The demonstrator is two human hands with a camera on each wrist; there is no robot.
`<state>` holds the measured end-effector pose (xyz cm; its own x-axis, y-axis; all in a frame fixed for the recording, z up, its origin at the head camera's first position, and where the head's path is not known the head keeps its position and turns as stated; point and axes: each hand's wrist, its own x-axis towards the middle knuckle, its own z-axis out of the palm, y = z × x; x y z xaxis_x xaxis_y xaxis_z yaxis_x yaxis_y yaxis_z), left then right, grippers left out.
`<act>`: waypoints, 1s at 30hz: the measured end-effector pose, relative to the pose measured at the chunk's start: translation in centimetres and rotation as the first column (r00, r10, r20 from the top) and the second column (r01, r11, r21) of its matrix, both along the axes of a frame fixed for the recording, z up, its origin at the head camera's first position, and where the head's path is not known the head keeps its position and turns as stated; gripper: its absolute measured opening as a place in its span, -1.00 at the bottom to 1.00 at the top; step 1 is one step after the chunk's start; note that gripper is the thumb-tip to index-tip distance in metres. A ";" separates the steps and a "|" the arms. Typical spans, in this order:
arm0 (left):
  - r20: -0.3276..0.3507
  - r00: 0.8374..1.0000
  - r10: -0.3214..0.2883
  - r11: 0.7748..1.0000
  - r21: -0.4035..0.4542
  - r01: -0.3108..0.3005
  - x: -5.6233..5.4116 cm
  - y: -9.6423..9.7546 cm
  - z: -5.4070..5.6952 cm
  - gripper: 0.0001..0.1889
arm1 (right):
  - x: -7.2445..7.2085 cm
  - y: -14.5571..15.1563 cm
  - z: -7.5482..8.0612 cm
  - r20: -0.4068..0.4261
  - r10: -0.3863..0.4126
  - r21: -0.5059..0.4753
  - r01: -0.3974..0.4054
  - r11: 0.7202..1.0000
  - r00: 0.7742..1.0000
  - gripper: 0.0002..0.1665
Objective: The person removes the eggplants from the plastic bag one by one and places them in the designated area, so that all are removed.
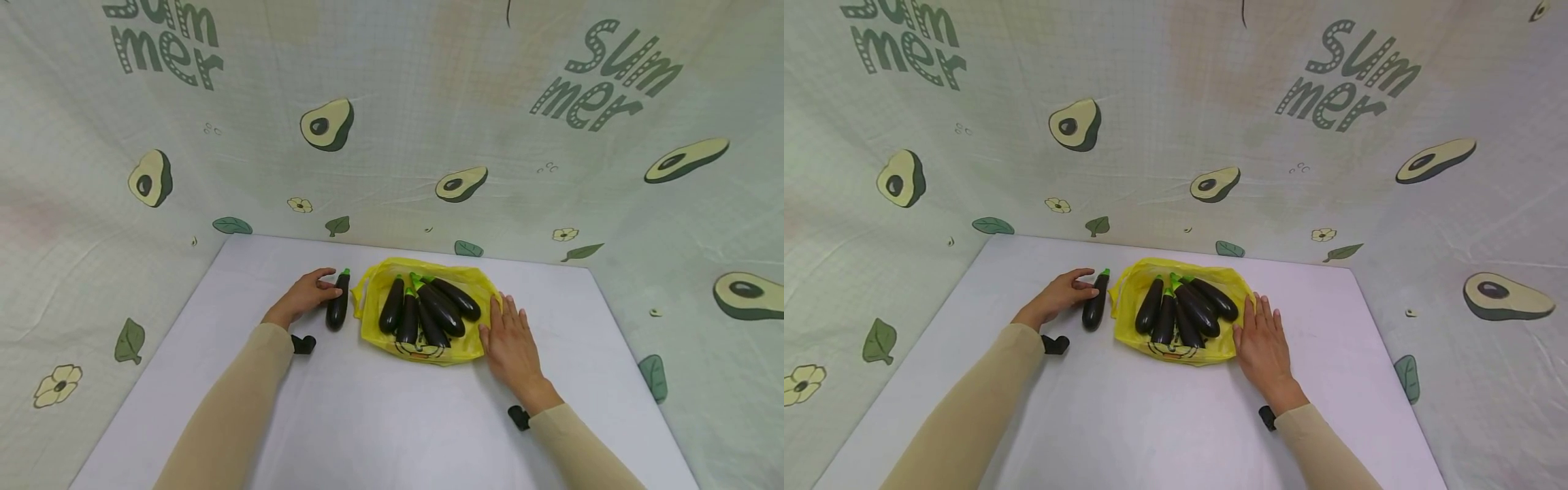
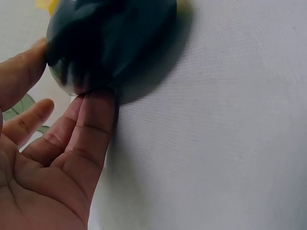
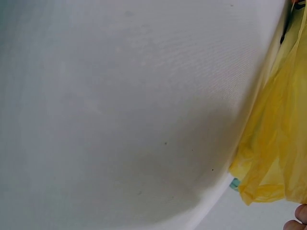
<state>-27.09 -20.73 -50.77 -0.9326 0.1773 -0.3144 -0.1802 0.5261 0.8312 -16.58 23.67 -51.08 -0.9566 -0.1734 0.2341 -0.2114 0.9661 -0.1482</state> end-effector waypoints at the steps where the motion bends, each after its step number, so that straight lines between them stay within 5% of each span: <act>1: 0.000 1.000 0.000 1.000 0.001 0.000 0.1 0.0 0.0 -0.25 | 0.0 0.0 0.0 0.003 -0.002 0.000 0.002 1.000 1.000 -0.19; 30: -0.002 0.999 0.042 0.999 0.009 -0.042 0.5 -1.0 -0.5 -0.24 | 0.1 -0.2 0.2 0.037 -0.013 0.010 0.013 1.000 0.999 -0.16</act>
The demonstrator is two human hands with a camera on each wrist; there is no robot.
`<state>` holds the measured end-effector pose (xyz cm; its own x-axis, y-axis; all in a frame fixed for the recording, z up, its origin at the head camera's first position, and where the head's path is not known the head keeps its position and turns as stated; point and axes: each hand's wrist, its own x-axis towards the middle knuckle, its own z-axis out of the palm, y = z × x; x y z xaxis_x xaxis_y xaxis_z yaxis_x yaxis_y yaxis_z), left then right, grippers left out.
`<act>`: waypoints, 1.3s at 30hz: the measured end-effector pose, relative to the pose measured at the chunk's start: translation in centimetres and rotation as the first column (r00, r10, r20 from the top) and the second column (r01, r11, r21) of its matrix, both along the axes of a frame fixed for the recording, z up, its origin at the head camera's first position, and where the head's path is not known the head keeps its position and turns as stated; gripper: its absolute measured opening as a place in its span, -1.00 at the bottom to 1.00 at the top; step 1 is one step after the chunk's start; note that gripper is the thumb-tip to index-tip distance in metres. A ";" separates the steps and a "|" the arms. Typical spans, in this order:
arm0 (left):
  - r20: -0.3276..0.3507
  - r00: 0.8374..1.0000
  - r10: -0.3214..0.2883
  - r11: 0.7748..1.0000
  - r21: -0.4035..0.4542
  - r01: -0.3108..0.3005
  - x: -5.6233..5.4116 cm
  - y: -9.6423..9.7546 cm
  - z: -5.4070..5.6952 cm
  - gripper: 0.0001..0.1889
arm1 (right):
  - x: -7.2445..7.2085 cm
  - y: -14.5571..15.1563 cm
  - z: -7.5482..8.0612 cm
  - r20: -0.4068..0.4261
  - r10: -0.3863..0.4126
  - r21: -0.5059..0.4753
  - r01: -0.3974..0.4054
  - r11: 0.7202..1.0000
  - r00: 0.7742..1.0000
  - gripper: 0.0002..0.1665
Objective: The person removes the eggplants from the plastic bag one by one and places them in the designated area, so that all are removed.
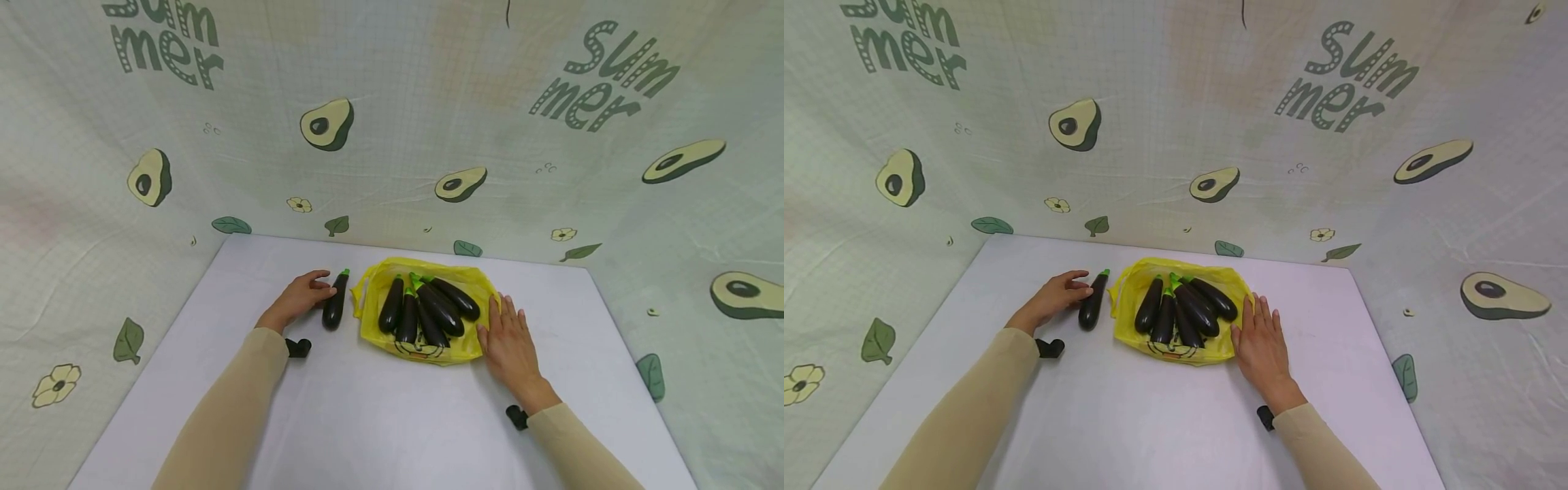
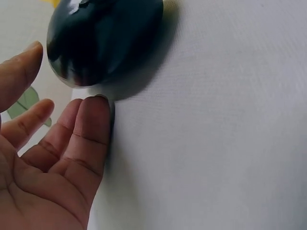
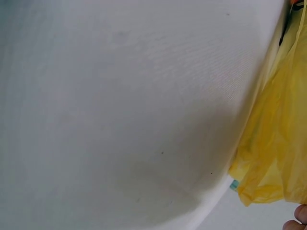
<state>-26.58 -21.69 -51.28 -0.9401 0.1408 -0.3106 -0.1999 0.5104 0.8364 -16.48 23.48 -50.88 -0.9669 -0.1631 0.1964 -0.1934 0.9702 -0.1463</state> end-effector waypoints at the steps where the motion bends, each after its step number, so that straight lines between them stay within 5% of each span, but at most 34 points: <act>1: 0.005 1.000 -0.002 1.000 -0.001 0.002 0.1 0.0 0.1 -0.23 | 0.0 0.0 0.0 0.001 0.000 -0.002 0.000 1.000 1.000 -0.16; 11: 0.054 0.997 -0.051 0.997 0.054 0.048 0.4 0.8 0.8 -0.22 | -0.1 -0.1 0.2 -0.011 0.000 0.008 0.000 1.000 1.000 -0.16; 28: 0.068 0.997 -0.038 0.998 0.059 0.035 0.6 0.8 0.7 -0.22 | 0.0 -0.1 0.3 -0.041 0.011 0.006 -0.010 1.000 0.999 -0.16; 34: 0.015 0.999 -0.035 0.999 0.018 0.035 0.9 0.7 1.0 -0.24 | 0.2 -0.1 0.1 -0.032 0.004 0.014 -0.004 1.000 0.999 -0.15; 39: -0.085 0.995 0.045 0.999 0.028 -0.042 1.5 1.2 2.1 -0.32 | 0.2 -0.1 0.1 -0.028 0.004 0.019 -0.004 1.000 1.000 -0.15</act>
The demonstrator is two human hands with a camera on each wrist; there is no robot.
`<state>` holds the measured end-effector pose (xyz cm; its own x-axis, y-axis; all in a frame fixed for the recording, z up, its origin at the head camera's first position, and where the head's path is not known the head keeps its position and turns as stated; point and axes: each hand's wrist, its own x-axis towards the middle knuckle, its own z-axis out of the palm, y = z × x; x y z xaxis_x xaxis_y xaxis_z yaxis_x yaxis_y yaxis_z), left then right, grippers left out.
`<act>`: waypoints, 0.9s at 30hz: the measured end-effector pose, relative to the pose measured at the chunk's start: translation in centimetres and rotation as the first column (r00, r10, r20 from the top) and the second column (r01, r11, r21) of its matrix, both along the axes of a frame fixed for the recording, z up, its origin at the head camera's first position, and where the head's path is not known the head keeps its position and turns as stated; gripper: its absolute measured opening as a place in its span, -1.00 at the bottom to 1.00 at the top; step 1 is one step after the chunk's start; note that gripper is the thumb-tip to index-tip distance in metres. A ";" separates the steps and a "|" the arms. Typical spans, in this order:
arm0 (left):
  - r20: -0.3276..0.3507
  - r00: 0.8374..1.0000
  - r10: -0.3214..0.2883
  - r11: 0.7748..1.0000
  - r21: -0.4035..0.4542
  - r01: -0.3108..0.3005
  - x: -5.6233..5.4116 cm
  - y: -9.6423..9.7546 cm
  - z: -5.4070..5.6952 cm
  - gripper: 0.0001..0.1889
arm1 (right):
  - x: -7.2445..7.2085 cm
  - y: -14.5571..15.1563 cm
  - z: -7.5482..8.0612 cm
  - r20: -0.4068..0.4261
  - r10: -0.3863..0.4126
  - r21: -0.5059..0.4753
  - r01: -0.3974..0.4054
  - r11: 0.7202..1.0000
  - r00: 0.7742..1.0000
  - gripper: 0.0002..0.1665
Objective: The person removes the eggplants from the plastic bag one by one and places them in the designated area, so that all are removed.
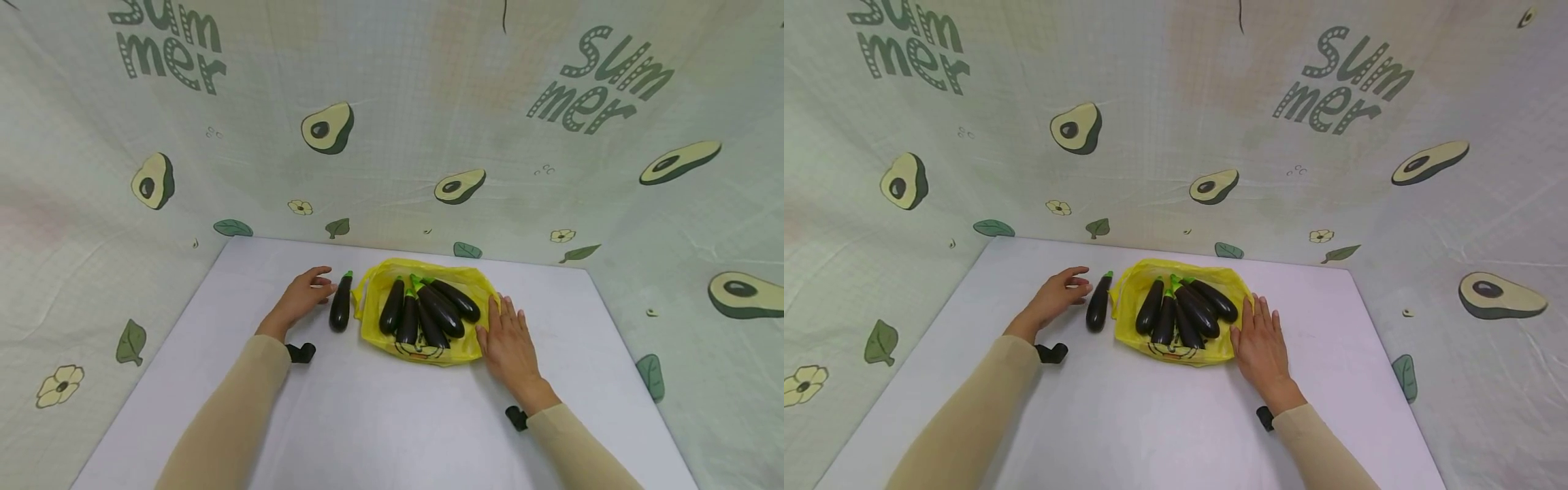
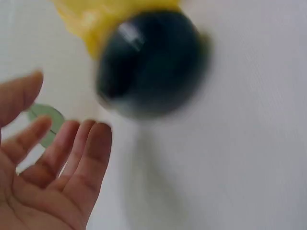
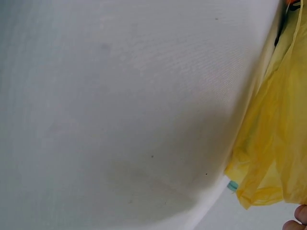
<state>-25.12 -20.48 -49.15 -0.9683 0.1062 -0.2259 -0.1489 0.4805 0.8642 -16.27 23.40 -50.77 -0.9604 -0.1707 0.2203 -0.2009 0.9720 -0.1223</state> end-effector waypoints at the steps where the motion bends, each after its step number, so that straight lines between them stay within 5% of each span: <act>1: -0.014 1.000 0.021 0.999 0.031 -0.021 0.2 0.4 0.5 -0.35 | 0.0 0.0 0.0 0.001 0.000 -0.002 0.000 1.000 1.000 -0.15; 5: -0.053 0.995 0.080 0.976 0.207 -0.067 1.5 2.9 2.7 -0.43 | 0.1 0.1 0.0 0.000 -0.002 -0.011 0.002 1.000 1.000 -0.16; 9: -0.060 0.996 0.070 0.937 0.345 -0.046 3.0 6.1 4.5 -0.47 | 0.2 0.0 0.1 -0.002 -0.003 -0.017 0.003 1.000 1.000 -0.16; 16: -0.026 0.999 -0.043 0.891 0.452 0.050 4.6 11.5 4.5 -0.47 | 0.3 -0.1 0.0 0.007 -0.013 -0.019 0.013 1.000 1.000 -0.15; 27: -0.025 1.000 0.018 0.959 0.282 -0.010 2.8 16.6 1.6 -0.34 | 0.3 -0.6 -0.1 0.008 -0.012 -0.031 0.012 0.999 1.000 -0.14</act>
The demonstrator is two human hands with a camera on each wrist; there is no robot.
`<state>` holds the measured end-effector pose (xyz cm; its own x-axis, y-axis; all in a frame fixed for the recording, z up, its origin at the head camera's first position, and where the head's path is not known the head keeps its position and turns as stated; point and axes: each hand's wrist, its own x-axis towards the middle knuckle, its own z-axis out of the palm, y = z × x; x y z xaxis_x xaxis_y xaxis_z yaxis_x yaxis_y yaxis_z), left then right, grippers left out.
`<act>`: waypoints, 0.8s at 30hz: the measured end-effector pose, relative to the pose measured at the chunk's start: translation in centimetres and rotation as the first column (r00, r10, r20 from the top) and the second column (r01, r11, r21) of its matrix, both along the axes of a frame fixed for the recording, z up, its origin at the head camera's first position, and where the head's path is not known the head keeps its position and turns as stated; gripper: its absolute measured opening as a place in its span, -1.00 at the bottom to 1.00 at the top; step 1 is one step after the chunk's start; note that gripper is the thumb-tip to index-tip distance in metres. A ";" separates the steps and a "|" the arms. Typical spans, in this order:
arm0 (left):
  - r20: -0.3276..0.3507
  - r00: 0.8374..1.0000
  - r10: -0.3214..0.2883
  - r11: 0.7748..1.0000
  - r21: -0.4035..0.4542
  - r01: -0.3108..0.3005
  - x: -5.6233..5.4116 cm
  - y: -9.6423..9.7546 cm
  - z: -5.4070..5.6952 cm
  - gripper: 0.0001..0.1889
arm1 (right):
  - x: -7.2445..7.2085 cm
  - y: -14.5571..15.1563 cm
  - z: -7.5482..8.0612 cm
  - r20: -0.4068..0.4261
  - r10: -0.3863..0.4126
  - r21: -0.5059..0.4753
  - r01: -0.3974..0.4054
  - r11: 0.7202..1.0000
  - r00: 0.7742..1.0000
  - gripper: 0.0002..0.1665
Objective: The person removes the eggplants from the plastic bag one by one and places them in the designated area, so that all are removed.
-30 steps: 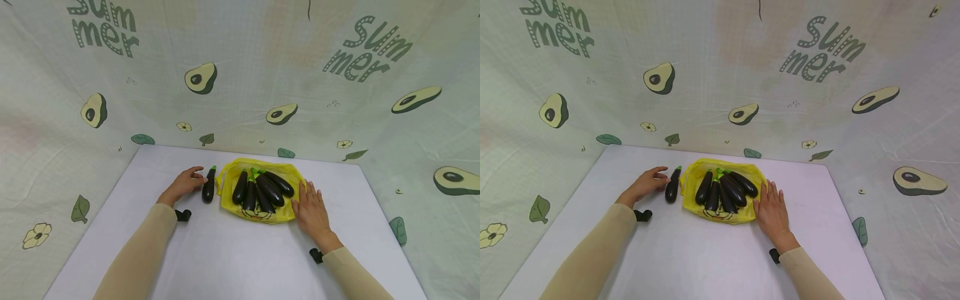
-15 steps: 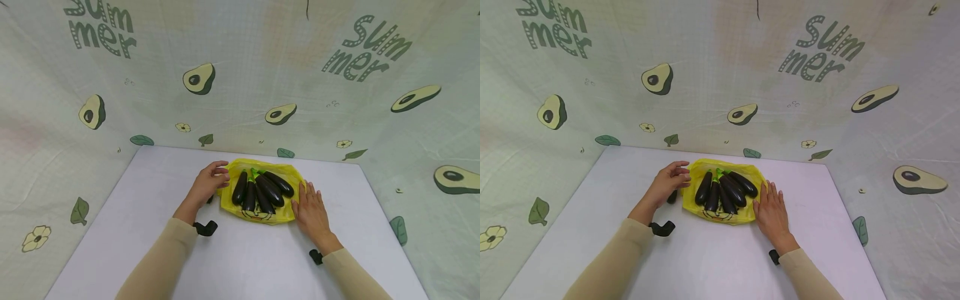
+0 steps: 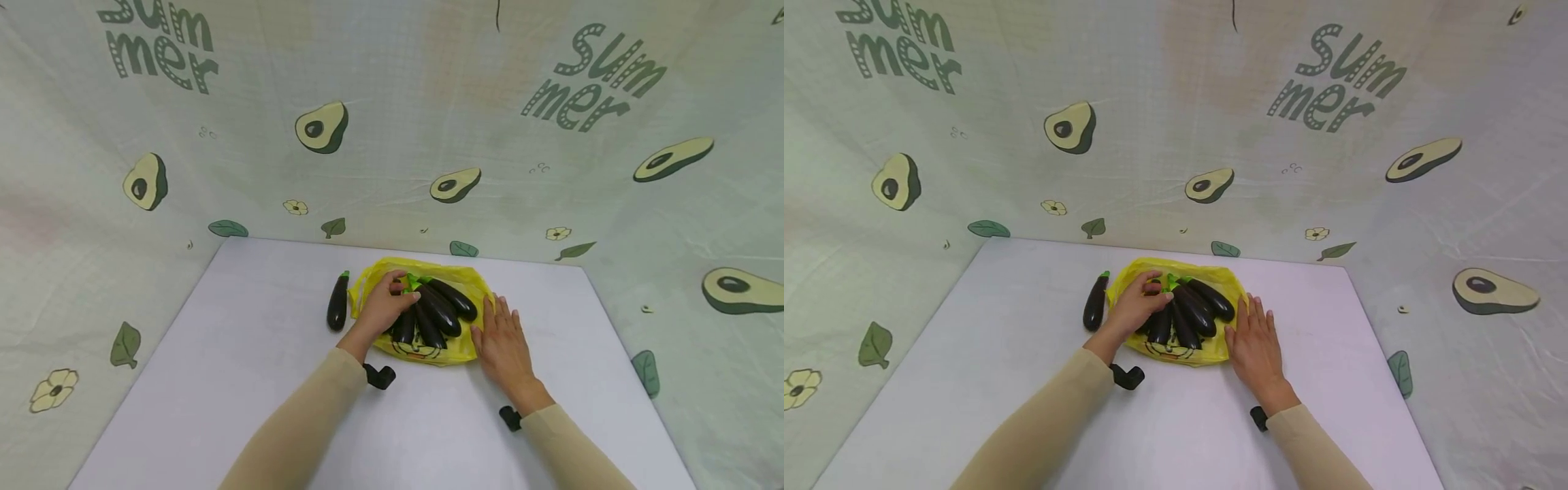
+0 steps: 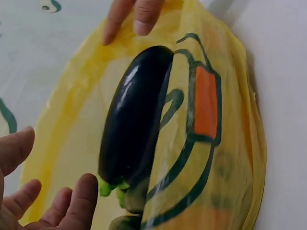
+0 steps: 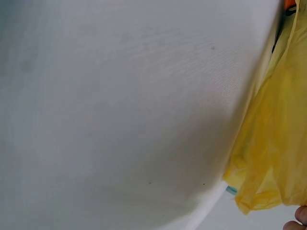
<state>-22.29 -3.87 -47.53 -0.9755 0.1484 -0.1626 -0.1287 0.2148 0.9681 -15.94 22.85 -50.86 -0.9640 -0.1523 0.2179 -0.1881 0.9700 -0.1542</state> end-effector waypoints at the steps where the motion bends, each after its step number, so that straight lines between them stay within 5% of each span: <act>1: -0.001 1.000 0.008 1.000 -0.006 -0.008 -0.1 0.3 -0.1 -0.32 | 0.0 0.0 0.0 0.001 0.001 -0.001 -0.001 1.000 1.000 -0.14; 11: -0.086 0.996 0.031 0.983 -0.178 -0.046 -0.9 3.0 -1.1 -0.17 | -0.1 0.0 -0.2 -0.005 0.002 -0.005 -0.002 1.000 1.000 -0.14; 24: -0.061 0.998 0.032 0.932 -0.358 -0.052 -1.8 4.9 -1.4 -0.06 | -0.2 0.0 -0.4 0.002 -0.011 0.025 0.011 1.000 1.000 -0.14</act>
<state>-24.06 1.05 -48.89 -0.9883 0.0482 -0.1449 -0.0955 0.5447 0.8331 -16.10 22.82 -51.26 -0.9662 -0.1468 0.2117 -0.1768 0.9756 -0.1303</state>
